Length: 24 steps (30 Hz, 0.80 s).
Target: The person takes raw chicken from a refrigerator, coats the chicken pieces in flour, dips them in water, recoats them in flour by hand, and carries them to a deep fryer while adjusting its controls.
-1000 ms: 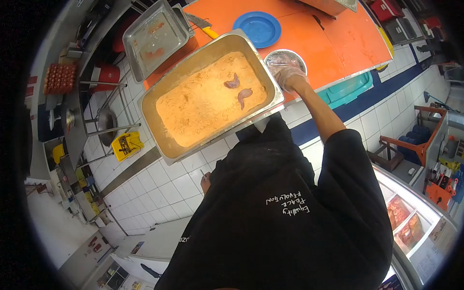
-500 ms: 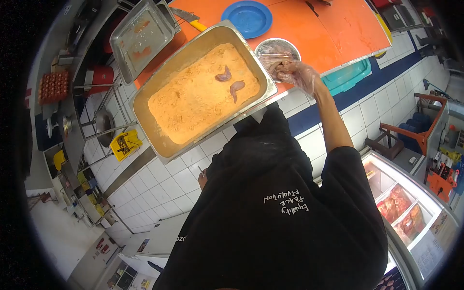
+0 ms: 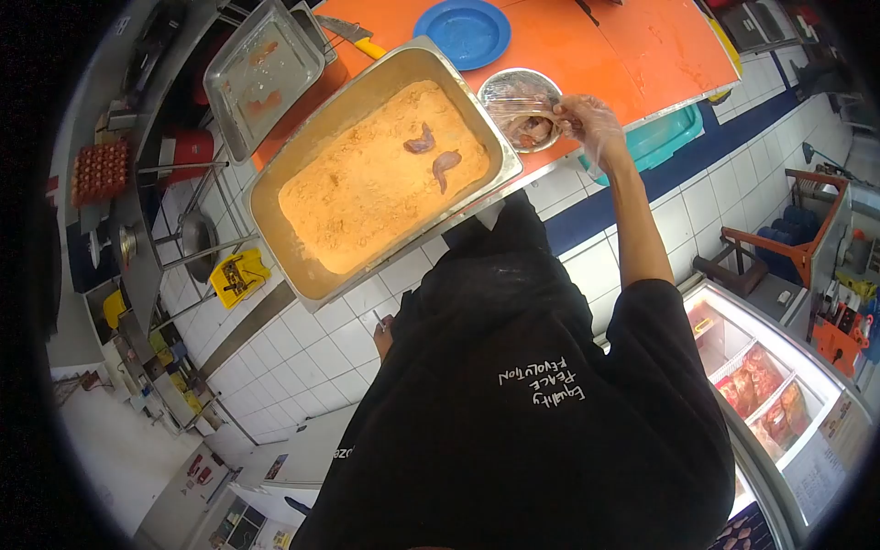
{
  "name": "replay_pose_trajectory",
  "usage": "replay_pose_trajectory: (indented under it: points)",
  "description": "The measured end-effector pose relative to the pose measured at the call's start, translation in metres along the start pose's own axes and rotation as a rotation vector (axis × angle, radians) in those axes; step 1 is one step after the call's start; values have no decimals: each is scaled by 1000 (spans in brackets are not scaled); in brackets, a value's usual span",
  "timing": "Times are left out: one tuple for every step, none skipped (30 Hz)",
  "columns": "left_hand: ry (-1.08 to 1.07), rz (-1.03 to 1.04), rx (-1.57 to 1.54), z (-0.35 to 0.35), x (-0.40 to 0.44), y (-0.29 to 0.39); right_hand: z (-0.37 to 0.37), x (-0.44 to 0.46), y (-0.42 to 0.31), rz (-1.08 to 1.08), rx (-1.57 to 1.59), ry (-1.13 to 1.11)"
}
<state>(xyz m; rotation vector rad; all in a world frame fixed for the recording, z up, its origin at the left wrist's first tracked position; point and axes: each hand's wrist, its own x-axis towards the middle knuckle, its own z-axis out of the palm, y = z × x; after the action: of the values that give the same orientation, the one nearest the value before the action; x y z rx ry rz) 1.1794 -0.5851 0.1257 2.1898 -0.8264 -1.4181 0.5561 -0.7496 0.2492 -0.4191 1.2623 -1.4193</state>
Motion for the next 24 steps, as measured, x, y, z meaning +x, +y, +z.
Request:
replay_pose_trajectory:
  points:
    - [6,-10,16,-1,3,-7,12,-3,-14,16,-356,28]
    - [12,-19,32,-2,7,-14,19,-5,-22,31,-711,57]
    - [13,-17,32,-4,13,-27,17,3,-13,30,-710,57]
    - [-5,8,9,-5,18,-38,17,14,0,-197,-954,-177]
    - [-25,33,-14,-6,24,-48,16,25,10,-305,-1079,-299]
    - [-27,35,-13,-5,24,-46,19,34,18,-430,-1187,-414]
    - [-14,7,-9,-4,22,-41,39,44,27,-221,-1572,-460]
    - [2,-21,-4,-3,21,-36,51,45,29,-106,-1755,-469]
    - [6,-20,-4,-3,21,-33,61,48,32,12,-1941,-501]
    - [26,12,65,-4,21,-30,68,49,33,87,-1935,-431]
    - [48,43,134,-5,21,-28,76,49,34,161,-1925,-363]
    - [58,42,130,-2,12,-13,84,50,34,234,-1914,-295]
    - [52,-28,39,3,-4,16,90,50,33,305,-1901,-224]
    - [42,-96,-54,6,-14,32,96,52,32,375,-1888,-151]
    - [47,-94,-63,6,-11,29,94,55,30,365,-1893,-154]
    - [45,-88,-84,6,-9,24,89,57,29,337,-1946,-267]
    - [43,-81,-104,7,-7,20,87,60,29,308,-1995,-382]
    - [49,-81,-112,7,1,7,92,53,28,298,-2000,-387]
    - [47,-43,-86,5,10,-13,99,32,25,29,-2075,-300]
    - [44,-4,-60,4,15,-25,106,11,20,-246,-2125,-206]
    - [48,-6,-64,3,14,-29,109,10,11,-387,-2140,-161]
    - [33,-30,-96,4,13,-32,112,9,3,-527,-2150,-110]
    - [16,-53,-127,5,11,-34,107,25,-12,-65,-1916,-215]
    - [15,-53,-130,4,15,-45,100,33,-21,360,-1627,-300]
